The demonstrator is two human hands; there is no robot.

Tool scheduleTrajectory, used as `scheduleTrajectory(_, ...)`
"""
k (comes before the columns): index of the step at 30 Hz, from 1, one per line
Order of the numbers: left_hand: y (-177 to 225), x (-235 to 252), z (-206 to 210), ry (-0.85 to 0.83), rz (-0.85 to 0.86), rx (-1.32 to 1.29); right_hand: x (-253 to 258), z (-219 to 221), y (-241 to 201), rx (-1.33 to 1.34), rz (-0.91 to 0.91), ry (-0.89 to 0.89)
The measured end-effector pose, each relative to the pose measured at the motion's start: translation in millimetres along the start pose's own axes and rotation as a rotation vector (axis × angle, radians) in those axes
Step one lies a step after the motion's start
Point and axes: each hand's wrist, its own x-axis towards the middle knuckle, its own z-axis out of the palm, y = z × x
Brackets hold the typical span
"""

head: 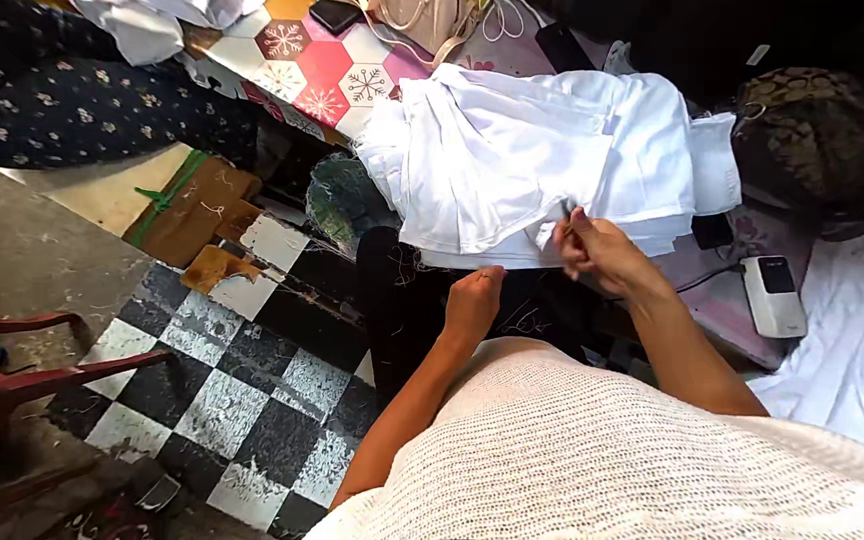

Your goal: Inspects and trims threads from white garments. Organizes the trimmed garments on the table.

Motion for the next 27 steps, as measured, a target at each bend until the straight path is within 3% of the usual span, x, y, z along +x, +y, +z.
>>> scheduleTrajectory(2,1,-1,-2,0.017,0.003,0.001,5,13,12,0.248,0.255,-0.257)
scheduleTrajectory(4,1,-2,-5,0.030,0.006,0.007,12,25,23,0.257,0.358,-0.360)
scheduleTrajectory(9,-2,-4,-7,0.019,0.005,0.005,28,37,29,0.191,0.310,-0.449)
scheduleTrajectory(19,-10,-5,-5,0.001,-0.009,-0.037,40,41,35,0.086,0.217,-0.421)
scheduleTrajectory(25,8,6,-36,-0.255,-0.187,0.082,34,31,23,-0.038,0.211,-0.357)
scheduleTrajectory(27,7,17,-34,-0.082,-0.167,0.160,32,24,10,-0.081,0.140,-0.307)
